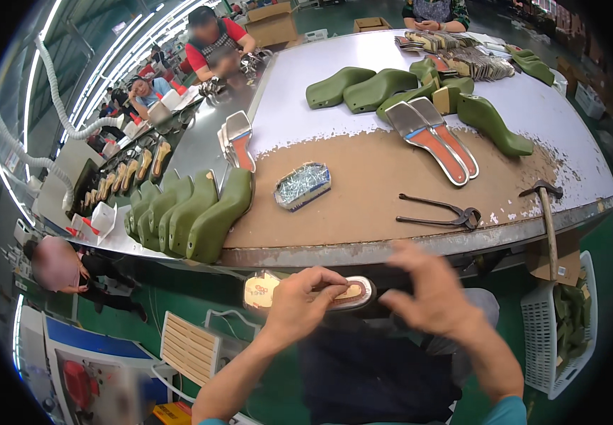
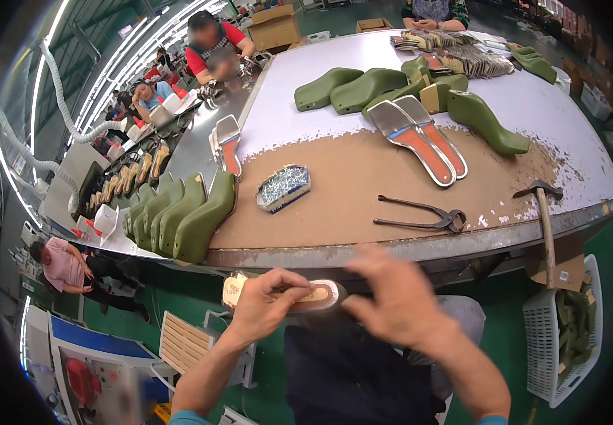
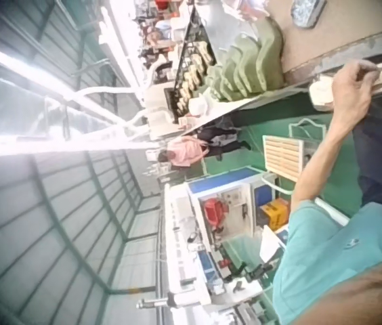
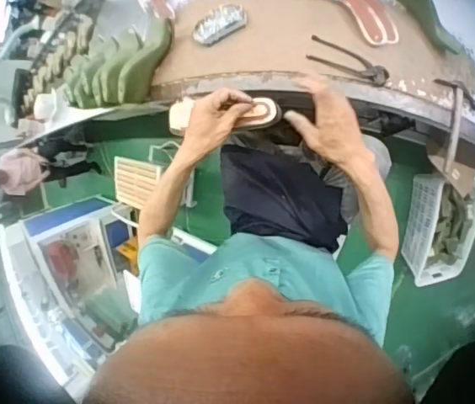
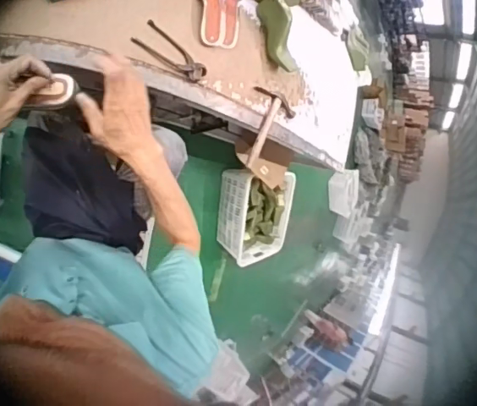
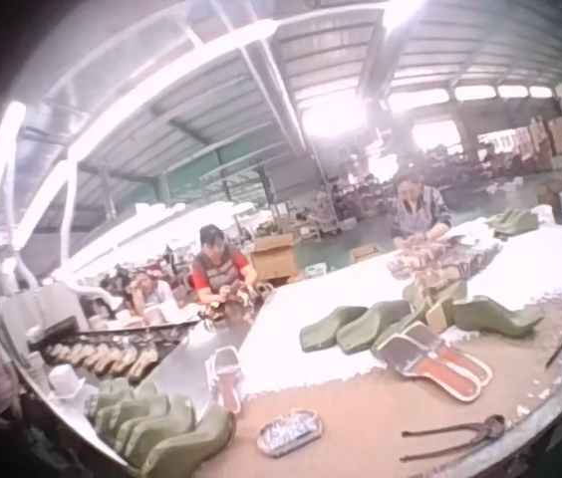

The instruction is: The person assembles green shoe components at a factory workstation. They pick up a green shoe upper and a sole, place a metal plate on the sole, and use a hammer to drive nails into the sole to secure the parts. The person repeats this process for multiple units, handling tools and materials from the table.

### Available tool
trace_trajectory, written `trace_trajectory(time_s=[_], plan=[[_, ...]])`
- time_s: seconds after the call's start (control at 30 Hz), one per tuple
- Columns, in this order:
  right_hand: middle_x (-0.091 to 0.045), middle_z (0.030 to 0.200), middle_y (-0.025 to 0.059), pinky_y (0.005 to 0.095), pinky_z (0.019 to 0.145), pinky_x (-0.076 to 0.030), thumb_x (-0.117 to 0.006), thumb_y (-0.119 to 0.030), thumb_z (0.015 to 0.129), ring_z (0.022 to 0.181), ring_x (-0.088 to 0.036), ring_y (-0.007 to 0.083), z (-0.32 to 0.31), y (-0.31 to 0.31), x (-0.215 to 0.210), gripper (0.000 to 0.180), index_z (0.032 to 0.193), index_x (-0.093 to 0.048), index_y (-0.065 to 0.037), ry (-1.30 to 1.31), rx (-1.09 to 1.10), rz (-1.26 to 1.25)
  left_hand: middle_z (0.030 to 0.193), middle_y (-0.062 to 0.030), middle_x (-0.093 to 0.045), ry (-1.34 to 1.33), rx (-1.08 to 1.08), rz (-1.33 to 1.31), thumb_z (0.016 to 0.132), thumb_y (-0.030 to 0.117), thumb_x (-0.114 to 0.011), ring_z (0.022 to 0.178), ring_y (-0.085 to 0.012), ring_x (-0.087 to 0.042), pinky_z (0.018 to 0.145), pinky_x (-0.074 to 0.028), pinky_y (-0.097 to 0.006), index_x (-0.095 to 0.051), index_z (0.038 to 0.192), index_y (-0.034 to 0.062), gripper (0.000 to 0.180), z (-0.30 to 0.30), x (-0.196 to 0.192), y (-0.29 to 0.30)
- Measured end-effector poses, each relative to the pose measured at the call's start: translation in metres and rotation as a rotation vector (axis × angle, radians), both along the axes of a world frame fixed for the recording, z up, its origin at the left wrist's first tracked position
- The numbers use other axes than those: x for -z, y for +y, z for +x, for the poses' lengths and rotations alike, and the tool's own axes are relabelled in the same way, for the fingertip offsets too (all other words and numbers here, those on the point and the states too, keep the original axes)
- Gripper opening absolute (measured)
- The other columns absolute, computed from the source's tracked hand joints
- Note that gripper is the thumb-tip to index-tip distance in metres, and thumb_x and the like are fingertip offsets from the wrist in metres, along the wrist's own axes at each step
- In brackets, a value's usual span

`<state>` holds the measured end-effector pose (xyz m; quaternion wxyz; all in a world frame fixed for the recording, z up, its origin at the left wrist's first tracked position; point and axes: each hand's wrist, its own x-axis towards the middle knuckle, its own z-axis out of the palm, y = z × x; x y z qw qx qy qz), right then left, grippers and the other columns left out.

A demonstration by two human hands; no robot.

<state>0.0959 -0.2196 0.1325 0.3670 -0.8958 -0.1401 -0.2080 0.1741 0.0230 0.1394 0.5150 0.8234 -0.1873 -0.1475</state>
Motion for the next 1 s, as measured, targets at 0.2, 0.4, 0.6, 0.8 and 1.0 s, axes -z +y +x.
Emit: trace_trajectory(time_s=[0.2, 0.4, 0.6, 0.8, 1.0], plan=[[-0.053, 0.139, 0.0205, 0.0491, 0.109, -0.038, -0.066, -0.022, 0.095, 0.130, -0.049, 0.0406, -0.034, -0.162, 0.024, 0.039, 0.130, -0.054, -0.006, -0.013, 0.908, -0.574, 0.110, -0.0091, -0.075, -0.207, 0.092, 0.246, 0.089, 0.012, -0.073, 0.104, -0.0228, -0.069, 0.094, -0.053, -0.035, -0.074, 0.099, 0.0044, 0.012, 0.007, -0.010, -0.013], [-0.059, 0.121, 0.0151, 0.0506, 0.086, -0.049, -0.062, -0.006, 0.092, 0.110, -0.059, 0.0381, -0.073, -0.247, 0.063, 0.050, 0.140, -0.050, -0.016, 0.392, 1.016, -0.631, 0.113, -0.0089, -0.075, -0.123, 0.094, 0.250, 0.090, 0.012, -0.071, 0.105, -0.0228, -0.070, 0.095, -0.053, -0.035, -0.075, 0.099, 0.0051, 0.012, 0.007, -0.013, -0.012], [-0.058, 0.110, 0.0178, 0.0556, 0.075, -0.051, -0.053, -0.006, 0.097, 0.089, -0.065, 0.0449, -0.068, -0.281, 0.054, 0.043, 0.138, -0.051, -0.017, 0.123, 0.966, -0.687, 0.113, -0.0092, -0.075, -0.192, 0.118, 0.274, 0.089, 0.014, -0.072, 0.104, -0.0251, -0.070, 0.092, -0.054, -0.036, -0.076, 0.098, 0.0063, 0.012, 0.006, -0.013, -0.012], [-0.056, 0.122, 0.0260, 0.0509, 0.092, -0.050, -0.046, -0.008, 0.102, 0.108, -0.061, 0.0434, -0.075, -0.292, 0.063, 0.042, 0.144, -0.047, -0.015, 0.485, 0.994, -0.460, 0.110, -0.0085, -0.075, -0.324, 0.145, 0.255, 0.087, 0.015, -0.074, 0.096, -0.0275, -0.072, 0.084, -0.055, -0.035, -0.077, 0.095, 0.0082, 0.011, 0.004, -0.007, -0.012], [-0.059, 0.094, 0.0077, 0.0278, 0.054, -0.050, -0.040, -0.020, 0.109, 0.061, -0.056, 0.0112, -0.080, -0.156, -0.006, 0.047, 0.154, -0.036, -0.008, 0.167, 0.791, 0.426, 0.109, -0.0063, -0.076, -0.383, 0.139, 0.295, 0.087, 0.020, -0.075, 0.094, -0.0279, -0.072, 0.080, -0.055, -0.036, -0.079, 0.096, 0.0122, 0.012, 0.003, -0.001, -0.006]])
